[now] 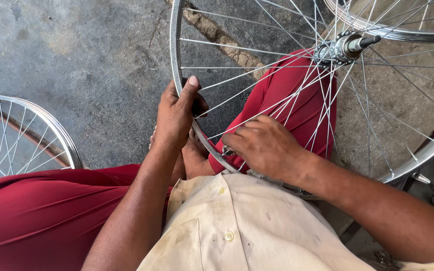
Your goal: The person uses a spoke wrench to tighten the nipples on a bicycle wheel rim, rotating the wheel to access different spokes. The person works methodically around the wheel, adjusting tension to true the rim.
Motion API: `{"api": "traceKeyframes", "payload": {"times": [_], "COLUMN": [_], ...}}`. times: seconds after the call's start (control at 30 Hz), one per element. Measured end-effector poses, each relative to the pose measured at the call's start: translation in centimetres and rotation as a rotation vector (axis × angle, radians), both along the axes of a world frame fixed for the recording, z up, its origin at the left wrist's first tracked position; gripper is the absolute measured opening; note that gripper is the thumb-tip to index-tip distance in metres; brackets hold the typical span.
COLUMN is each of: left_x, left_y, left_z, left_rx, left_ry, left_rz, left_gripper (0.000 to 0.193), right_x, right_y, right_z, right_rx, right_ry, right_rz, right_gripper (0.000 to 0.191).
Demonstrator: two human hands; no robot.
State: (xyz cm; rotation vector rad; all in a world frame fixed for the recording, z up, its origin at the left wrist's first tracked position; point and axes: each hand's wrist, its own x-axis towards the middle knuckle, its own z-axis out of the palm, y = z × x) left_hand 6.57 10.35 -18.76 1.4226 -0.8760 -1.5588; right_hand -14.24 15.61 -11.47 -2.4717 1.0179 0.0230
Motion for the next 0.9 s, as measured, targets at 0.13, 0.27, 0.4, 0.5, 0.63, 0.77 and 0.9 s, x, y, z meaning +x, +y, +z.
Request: {"api": "traceKeyframes", "payload": {"times": [0.13, 0.27, 0.4, 0.5, 0.63, 0.77, 0.9], "left_x": [0.2, 0.4, 0.4, 0.5, 0.4, 0.9, 1.6], "left_y": [0.0, -0.1, 0.0, 0.0, -0.2, -1.0, -2.7], "left_z": [0.1, 0.3, 0.4, 0.5, 0.7, 1.1, 1.1], "left_rx": [0.0, -0.038, -0.017, -0.03, -0.024, 0.035, -0.04], "left_ry": [0.012, 0.049, 0.047, 0.019, 0.022, 0.259, 0.168], "left_rz": [0.001, -0.019, -0.008, -0.012, -0.023, 0.046, 0.021], "left_gripper": [0.038, 0.037, 0.037, 0.038, 0.042, 0.054, 0.05], "right_x": [1.0, 0.4, -0.3, -0.3, -0.2, -0.4, -1.0], "right_y": [0.1, 0.2, -0.1, -0.4, -0.4, 0.2, 0.9], "right_z": [-0.1, 0.2, 0.6, 0.8, 0.8, 0.9, 1.1], "right_rx": [0.066, 0.012, 0.031, 0.074, 0.103, 0.077, -0.024], "right_ry": [0.157, -0.105, -0.072, -0.097, -0.102, -0.103, -0.196], "right_rz": [-0.006, 0.013, 0.063, 0.068, 0.007, -0.023, 0.067], "right_gripper": [0.013, 0.034, 0.044, 0.042, 0.034, 0.027, 0.027]}}
